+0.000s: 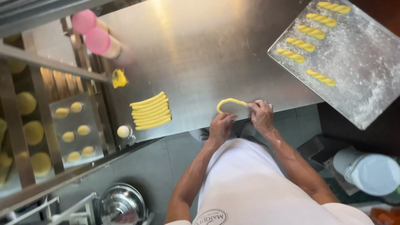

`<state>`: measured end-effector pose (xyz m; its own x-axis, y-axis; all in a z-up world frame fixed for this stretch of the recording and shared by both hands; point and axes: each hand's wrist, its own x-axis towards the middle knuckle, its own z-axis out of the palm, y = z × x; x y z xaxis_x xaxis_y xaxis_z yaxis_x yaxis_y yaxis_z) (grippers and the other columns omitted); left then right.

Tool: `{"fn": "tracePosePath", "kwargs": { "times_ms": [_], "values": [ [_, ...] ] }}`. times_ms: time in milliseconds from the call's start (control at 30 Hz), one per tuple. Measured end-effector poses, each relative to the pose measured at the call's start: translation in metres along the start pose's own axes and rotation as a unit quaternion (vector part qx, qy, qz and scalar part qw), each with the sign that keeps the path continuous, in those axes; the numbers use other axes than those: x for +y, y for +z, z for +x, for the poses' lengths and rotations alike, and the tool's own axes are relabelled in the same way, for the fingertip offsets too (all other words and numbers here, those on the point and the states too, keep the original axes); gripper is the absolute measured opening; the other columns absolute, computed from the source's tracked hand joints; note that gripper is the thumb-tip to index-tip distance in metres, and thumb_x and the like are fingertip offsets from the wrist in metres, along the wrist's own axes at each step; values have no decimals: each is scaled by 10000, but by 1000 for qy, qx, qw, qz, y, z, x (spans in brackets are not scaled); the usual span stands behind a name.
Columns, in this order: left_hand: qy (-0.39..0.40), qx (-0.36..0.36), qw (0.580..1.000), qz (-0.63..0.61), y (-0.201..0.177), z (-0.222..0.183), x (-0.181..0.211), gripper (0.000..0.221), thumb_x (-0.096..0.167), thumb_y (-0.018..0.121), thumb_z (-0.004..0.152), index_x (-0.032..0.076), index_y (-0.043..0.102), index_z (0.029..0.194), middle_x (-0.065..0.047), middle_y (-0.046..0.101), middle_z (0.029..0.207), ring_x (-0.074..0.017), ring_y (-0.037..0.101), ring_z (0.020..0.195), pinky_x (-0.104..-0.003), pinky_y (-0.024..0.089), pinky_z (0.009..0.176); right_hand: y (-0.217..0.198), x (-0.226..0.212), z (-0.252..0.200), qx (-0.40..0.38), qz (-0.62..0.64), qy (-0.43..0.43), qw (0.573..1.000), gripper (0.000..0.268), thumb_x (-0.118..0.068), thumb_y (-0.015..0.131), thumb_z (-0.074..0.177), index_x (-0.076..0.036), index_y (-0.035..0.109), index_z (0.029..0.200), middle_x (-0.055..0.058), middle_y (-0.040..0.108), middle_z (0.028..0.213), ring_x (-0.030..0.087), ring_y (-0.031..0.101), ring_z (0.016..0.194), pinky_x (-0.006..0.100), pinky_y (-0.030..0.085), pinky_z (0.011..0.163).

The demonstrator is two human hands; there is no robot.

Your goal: Shaping pre-cut dough strips into twists and arranging them on a baking tray.

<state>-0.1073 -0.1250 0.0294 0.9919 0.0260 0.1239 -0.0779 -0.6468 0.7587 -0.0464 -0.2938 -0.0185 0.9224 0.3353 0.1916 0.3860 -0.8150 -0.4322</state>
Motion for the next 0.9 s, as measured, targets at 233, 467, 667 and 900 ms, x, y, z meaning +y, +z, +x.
{"fn": "tracePosePath", "kwargs": {
  "times_ms": [233, 467, 667, 900],
  "values": [
    [-29, 26, 998, 53, 11, 1, 25, 224, 45, 608, 722, 149, 612, 920, -23, 585, 735, -182, 599, 734, -261, 488, 663, -28, -32, 12, -70, 218, 22, 973, 213, -43, 660, 665, -156, 583, 829, -18, 600, 697, 175, 599, 685, 300, 439, 657],
    [-39, 85, 995, -36, -34, 13, 32, 134, 17, 587, 748, 92, 645, 842, -72, 607, 761, -230, 603, 768, -273, 491, 683, -48, -62, 22, -126, 389, 106, 907, 337, -34, 656, 688, -103, 568, 1006, 92, 629, 788, 230, 608, 778, 317, 456, 717],
    [-6, 90, 995, -36, -80, 43, 6, 112, 37, 618, 735, 110, 653, 812, -66, 570, 797, -225, 587, 792, -289, 486, 697, -34, -61, 25, -80, 359, 152, 917, 318, -83, 660, 716, -134, 574, 1018, 43, 624, 795, 178, 598, 766, 287, 445, 731],
    [41, 29, 999, -4, -123, 53, -12, 74, 97, 644, 735, 154, 656, 781, -8, 586, 733, -149, 597, 747, -217, 479, 687, 6, -124, 34, -117, 335, 205, 912, 500, -99, 685, 668, -145, 495, 1128, 82, 568, 985, 238, 552, 909, 354, 462, 754]
  ]
}}
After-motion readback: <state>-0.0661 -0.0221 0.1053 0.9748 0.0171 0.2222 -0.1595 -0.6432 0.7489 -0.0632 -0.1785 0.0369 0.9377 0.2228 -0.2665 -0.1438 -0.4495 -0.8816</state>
